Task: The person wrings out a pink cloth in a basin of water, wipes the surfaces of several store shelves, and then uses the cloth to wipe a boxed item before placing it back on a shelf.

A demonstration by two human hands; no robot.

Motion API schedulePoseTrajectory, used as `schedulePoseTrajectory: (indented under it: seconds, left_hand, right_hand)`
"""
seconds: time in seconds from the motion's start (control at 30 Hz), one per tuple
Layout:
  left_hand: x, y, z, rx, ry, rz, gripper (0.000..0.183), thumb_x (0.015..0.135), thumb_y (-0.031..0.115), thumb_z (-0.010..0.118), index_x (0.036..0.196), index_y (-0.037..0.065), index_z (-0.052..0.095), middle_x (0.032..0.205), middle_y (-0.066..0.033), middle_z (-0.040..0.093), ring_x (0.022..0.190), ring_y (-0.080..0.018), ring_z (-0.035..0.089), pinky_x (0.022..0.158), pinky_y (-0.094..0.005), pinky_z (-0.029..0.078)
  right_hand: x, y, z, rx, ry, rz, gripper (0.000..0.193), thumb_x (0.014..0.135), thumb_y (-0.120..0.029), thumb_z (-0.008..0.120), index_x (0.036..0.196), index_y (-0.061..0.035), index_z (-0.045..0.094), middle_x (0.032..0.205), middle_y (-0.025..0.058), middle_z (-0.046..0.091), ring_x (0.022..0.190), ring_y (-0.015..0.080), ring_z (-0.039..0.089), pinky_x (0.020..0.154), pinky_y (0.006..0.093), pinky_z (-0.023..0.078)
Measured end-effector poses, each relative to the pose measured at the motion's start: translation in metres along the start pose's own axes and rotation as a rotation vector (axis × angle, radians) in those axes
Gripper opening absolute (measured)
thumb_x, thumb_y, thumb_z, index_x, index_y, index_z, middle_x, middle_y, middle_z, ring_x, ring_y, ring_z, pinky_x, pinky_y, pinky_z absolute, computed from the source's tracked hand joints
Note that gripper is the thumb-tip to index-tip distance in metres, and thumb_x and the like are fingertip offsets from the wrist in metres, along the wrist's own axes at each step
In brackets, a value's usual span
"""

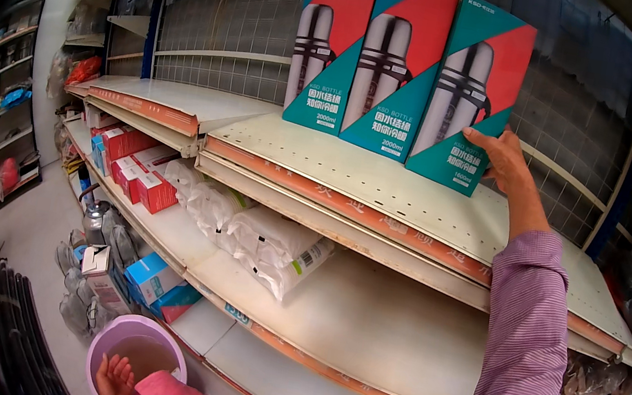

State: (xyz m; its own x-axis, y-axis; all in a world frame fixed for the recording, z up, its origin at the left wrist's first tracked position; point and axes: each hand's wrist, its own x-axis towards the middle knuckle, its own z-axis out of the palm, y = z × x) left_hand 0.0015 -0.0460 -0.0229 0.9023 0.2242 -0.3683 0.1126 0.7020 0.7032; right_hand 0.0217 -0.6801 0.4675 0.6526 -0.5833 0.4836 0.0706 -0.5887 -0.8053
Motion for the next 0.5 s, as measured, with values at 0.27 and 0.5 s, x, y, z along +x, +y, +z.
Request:
schedulePoseTrajectory:
  seconds: [0.27, 0.5]
  left_hand:
    - [-0.002, 0.0, 0.006, 0.008, 0.012, -0.017, 0.049, 0.084, 0.052, 0.061, 0.109, 0.009, 0.056, 0.091, -0.0037, 0.063, 0.077, -0.0147, 0.059, 0.071, -0.0292, 0.046]
    - [-0.009, 0.011, 0.004, -0.015, 0.024, 0.014, 0.049, 0.085, 0.05, 0.06, 0.111, 0.009, 0.055, 0.093, -0.0045, 0.064, 0.077, -0.0145, 0.059, 0.07, -0.028, 0.047]
  right_hand:
    - [0.008, 0.003, 0.013, -0.543, 0.385, -0.551, 0.115, 0.059, -0.03, 0.085, 0.138, 0.0118, 0.013, 0.131, 0.029, 0.039, 0.12, 0.0367, 0.046, 0.102, 0.0381, 0.039]
    - [0.013, -0.003, 0.045, -0.467, 0.346, -0.323, 0.128, 0.056, -0.035, 0.087, 0.14, 0.0136, 0.004, 0.142, 0.0316, 0.024, 0.133, 0.0394, 0.03, 0.108, 0.0378, 0.03]
